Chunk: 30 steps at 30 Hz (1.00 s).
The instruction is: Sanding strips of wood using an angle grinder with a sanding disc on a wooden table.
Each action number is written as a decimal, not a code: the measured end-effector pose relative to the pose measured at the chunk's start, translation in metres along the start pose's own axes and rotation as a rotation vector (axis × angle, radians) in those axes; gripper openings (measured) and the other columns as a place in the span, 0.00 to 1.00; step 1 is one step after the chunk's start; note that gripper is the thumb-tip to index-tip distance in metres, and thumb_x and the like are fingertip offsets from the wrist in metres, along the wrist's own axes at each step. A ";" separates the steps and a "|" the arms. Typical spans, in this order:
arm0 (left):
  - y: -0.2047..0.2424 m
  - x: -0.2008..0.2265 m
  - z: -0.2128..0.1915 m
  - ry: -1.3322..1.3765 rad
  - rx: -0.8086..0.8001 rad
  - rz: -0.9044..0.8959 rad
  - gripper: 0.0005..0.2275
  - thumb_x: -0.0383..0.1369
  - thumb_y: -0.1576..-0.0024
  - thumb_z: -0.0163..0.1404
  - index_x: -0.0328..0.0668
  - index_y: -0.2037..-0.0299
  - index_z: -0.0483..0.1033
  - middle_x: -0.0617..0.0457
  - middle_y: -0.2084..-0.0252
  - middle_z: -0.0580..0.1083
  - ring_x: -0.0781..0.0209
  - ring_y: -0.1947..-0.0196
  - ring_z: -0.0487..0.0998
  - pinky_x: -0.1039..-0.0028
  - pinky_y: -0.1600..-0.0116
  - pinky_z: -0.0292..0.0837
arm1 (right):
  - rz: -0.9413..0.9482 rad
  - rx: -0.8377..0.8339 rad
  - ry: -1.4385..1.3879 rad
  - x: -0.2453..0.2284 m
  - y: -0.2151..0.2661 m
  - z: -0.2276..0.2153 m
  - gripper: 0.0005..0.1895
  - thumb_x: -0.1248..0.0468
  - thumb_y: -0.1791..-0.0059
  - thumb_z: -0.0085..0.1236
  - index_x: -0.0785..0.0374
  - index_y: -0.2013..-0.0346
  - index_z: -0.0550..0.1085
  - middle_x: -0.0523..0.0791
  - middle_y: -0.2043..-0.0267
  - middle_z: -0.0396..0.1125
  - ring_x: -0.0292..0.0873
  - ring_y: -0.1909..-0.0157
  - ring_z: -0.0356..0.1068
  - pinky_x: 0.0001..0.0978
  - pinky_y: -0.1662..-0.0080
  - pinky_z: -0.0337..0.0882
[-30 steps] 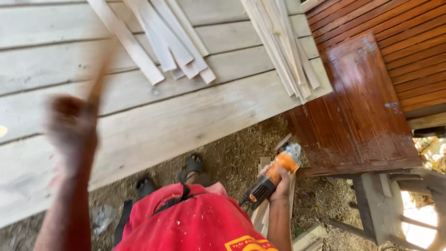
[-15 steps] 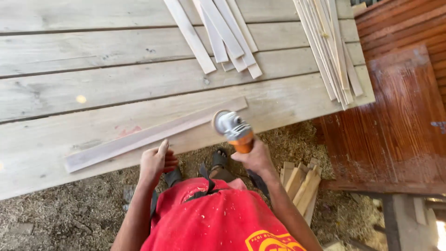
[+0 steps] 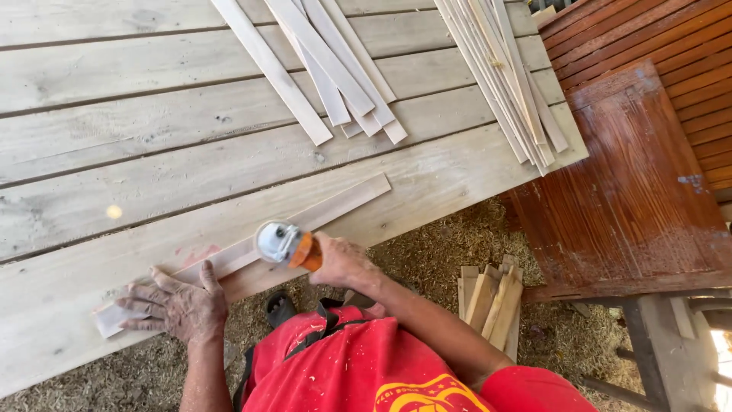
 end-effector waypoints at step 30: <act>-0.001 0.020 -0.007 -0.062 -0.075 -0.033 0.67 0.81 0.58 0.33 0.21 0.23 0.34 0.14 0.25 0.27 0.15 0.27 0.18 0.19 0.36 0.11 | 0.390 0.321 -0.197 0.252 0.000 -0.099 0.40 0.52 0.69 0.69 0.64 0.45 0.72 0.52 0.57 0.75 0.50 0.57 0.77 0.42 0.51 0.77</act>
Point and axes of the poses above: each hand's wrist, its own y-axis away from the middle knuckle, its own z-axis out of the palm, x = y × z, the point moved 5 cm from there along -y, towards the middle knuckle
